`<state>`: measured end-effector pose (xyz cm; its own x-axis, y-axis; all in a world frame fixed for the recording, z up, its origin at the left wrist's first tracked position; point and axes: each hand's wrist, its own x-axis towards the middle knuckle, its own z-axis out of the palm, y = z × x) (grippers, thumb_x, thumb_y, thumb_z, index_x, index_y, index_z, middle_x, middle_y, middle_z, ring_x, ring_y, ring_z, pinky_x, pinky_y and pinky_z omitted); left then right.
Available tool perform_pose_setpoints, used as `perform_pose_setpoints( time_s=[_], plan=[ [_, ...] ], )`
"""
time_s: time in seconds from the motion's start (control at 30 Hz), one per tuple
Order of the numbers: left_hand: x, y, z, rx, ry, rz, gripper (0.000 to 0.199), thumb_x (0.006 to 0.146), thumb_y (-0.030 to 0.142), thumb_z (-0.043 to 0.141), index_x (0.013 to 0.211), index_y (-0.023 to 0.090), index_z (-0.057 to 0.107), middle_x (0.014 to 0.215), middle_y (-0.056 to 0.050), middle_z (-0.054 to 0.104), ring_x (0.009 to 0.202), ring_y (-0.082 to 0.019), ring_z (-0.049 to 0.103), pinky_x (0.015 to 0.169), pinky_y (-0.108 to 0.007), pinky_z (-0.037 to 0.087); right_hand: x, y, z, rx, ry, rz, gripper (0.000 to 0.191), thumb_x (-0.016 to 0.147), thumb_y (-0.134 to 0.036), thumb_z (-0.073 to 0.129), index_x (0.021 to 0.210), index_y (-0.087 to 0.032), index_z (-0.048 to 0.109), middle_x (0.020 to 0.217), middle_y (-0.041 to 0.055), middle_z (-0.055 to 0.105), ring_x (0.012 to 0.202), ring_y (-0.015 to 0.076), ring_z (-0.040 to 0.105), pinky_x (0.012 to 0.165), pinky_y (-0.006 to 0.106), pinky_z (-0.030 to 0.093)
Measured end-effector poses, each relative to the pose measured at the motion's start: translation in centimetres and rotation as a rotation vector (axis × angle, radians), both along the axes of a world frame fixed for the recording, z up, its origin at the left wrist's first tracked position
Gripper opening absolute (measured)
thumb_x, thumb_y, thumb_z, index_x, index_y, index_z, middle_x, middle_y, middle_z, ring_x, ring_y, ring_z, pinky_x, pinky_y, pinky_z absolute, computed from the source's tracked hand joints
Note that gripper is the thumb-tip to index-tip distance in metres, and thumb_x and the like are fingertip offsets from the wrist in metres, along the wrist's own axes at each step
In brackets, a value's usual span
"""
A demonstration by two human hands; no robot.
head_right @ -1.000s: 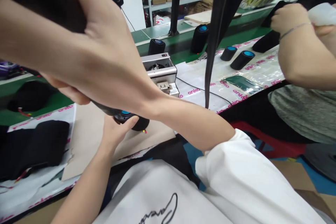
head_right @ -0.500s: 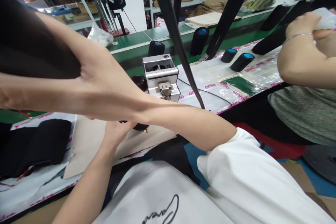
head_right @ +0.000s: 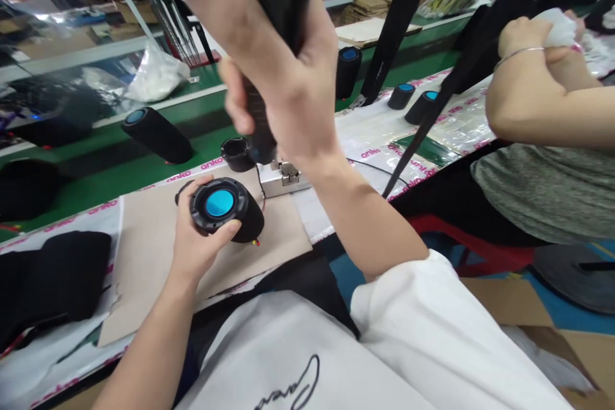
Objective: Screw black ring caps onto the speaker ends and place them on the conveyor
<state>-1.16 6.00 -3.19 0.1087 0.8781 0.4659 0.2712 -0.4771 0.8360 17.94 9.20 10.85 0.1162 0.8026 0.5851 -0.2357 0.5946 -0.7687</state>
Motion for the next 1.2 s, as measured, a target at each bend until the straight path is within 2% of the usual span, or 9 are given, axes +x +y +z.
perform_pose_setpoints(
  time_s=[0.03,0.1,0.2,0.33,0.53,0.73,0.9,1.03,1.2],
  plan=[
    [0.0,0.0,-0.1,0.0,0.007,-0.004,0.082,0.073,0.055,0.091,0.138,0.021,0.056,0.136,-0.013,0.067,0.122,-0.03,0.072,0.103,-0.042,0.06,0.6,1.0,-0.9,0.088,0.109,-0.124,0.025,0.09,-0.043,0.078,0.091,-0.027,0.059,0.055,-0.0098,0.05,0.038,0.0111,0.039,0.037,0.03,0.033],
    [-0.1,-0.1,-0.2,0.002,0.008,-0.005,0.082,0.074,0.054,0.091,0.14,0.021,0.055,0.136,-0.013,0.066,0.122,-0.03,0.071,0.103,-0.041,0.059,1.5,3.2,-3.1,0.04,0.137,-0.241,0.048,0.082,-0.06,0.086,0.084,-0.028,0.052,0.052,-0.01,0.046,0.037,0.0109,0.036,0.034,0.033,0.025],
    [-0.1,-0.1,-0.2,0.016,0.012,-0.006,0.082,0.075,0.056,0.091,0.14,0.022,0.055,0.137,-0.013,0.065,0.122,-0.03,0.07,0.103,-0.041,0.059,2.1,6.1,-6.3,-0.017,0.067,-0.235,0.074,0.063,-0.085,0.088,0.085,-0.028,0.047,0.051,-0.012,0.045,0.037,0.0084,0.035,0.032,0.031,0.022],
    [-0.1,0.0,-0.2,0.016,0.024,-0.01,0.085,0.074,0.061,0.091,0.141,0.022,0.055,0.138,-0.013,0.064,0.123,-0.03,0.069,0.103,-0.042,0.059,2.7,7.1,-8.6,-0.023,-0.005,-0.196,0.075,0.069,-0.09,0.081,0.091,-0.027,0.045,0.054,-0.0128,0.046,0.04,0.0057,0.032,0.036,0.028,0.022],
    [-0.1,0.0,-0.2,0.001,0.018,-0.016,0.085,0.074,0.058,0.091,0.142,0.023,0.054,0.136,-0.012,0.065,0.119,-0.029,0.071,0.101,-0.04,0.06,2.6,3.5,-7.3,-0.133,0.018,-0.114,0.055,0.085,-0.072,0.08,0.087,-0.026,0.05,0.05,-0.0107,0.049,0.034,0.0111,0.039,0.031,0.031,0.028],
    [-0.2,-0.2,-0.3,-0.008,0.022,0.002,0.086,0.074,0.062,0.09,0.142,0.023,0.054,0.137,-0.012,0.063,0.121,-0.03,0.07,0.102,-0.042,0.059,1.1,2.5,-3.9,0.014,0.106,-0.358,0.053,0.082,-0.066,0.086,0.082,-0.028,0.048,0.051,-0.0099,0.044,0.036,0.0128,0.036,0.033,0.035,0.024],
    [-0.2,0.0,-0.3,-0.001,0.026,-0.01,0.087,0.073,0.061,0.091,0.142,0.023,0.054,0.138,-0.013,0.064,0.123,-0.03,0.07,0.103,-0.042,0.059,1.6,5.2,-6.8,-0.014,0.041,-0.291,0.069,0.075,-0.09,0.073,0.085,-0.027,0.048,0.055,-0.0095,0.047,0.038,0.0085,0.038,0.033,0.032,0.024],
    [-0.2,0.0,-0.2,-0.004,0.022,-0.011,0.086,0.073,0.06,0.091,0.142,0.023,0.054,0.136,-0.012,0.065,0.121,-0.03,0.07,0.102,-0.042,0.059,2.5,6.1,-8.8,-0.017,-0.019,-0.249,0.072,0.073,-0.091,0.074,0.088,-0.027,0.044,0.051,-0.0116,0.045,0.036,0.0067,0.033,0.035,0.03,0.02],
    [0.0,-0.1,-0.1,-0.004,0.041,0.013,0.086,0.074,0.065,0.088,0.141,0.023,0.053,0.138,-0.013,0.063,0.123,-0.031,0.069,0.104,-0.043,0.059,2.2,2.7,-6.5,-0.159,0.002,-0.154,0.052,0.084,-0.068,0.081,0.087,-0.027,0.051,0.05,-0.0098,0.049,0.036,0.011,0.038,0.034,0.031,0.028]
  ],
)
